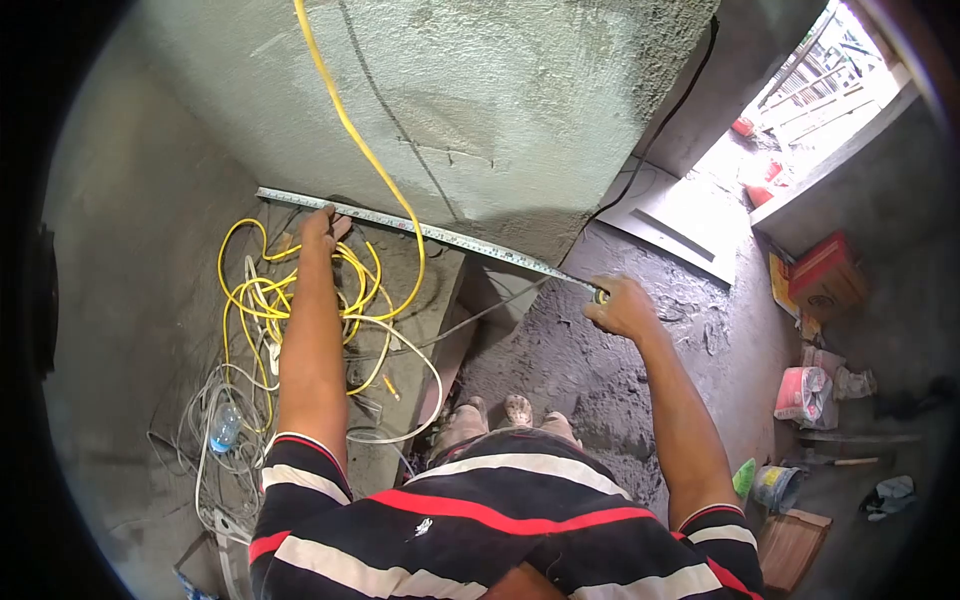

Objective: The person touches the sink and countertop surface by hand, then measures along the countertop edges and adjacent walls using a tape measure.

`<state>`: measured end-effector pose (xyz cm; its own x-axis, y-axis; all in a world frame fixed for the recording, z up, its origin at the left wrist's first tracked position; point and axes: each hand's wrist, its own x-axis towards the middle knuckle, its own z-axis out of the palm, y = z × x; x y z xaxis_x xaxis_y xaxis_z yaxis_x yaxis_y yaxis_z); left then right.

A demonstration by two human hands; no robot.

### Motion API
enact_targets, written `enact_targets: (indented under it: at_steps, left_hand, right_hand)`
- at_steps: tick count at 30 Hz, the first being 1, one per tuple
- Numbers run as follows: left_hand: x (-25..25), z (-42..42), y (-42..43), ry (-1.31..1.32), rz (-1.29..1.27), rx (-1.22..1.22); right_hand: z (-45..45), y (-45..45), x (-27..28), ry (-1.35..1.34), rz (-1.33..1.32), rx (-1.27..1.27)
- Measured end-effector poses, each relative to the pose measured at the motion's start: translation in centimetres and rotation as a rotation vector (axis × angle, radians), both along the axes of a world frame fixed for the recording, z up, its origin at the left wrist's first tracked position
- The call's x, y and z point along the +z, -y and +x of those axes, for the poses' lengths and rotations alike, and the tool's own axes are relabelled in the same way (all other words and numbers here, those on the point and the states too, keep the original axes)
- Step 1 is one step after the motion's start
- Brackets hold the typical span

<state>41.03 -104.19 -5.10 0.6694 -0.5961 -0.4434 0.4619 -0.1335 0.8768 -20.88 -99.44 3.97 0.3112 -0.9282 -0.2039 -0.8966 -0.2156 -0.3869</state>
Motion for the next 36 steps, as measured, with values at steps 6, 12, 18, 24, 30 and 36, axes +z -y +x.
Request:
enact_targets:
  at_steps: [6,12,18,24,30,36]
  left_hand:
    - [-0.4,0.3,0.3,0.036,0.023,0.001]
    - [-0.4,0.5,0.2,0.028,0.066,-0.039]
    - [-1.7,1.5,0.5,0.024,0.088,-0.064]
    - [-2.1,1.6,0.3,0.013,0.071,-0.052]
    - [-3.1,2.4,0.7,-0.043,0.045,-0.016]
    - [-3.1,2.3,0.6,-0.039,0.050,-0.024]
  right_hand:
    - [0.3,-0.2,0.5,-0.015,0.029,-0.026]
    - [0.2,-0.3,0.2,-0.004,0.015,-0.039]
    - [0.2,-0.3,0.1,-0.023,0.009,-0.033]
    - [0.7,-0.7,-0.4,-0.036,-0.032,-0.063]
    - [0.9,-0.5,-0.6,-0.020,-0.020,-0.087]
    - [0.8,-0.3,-1.0,0.003,-0.042,-0.063]
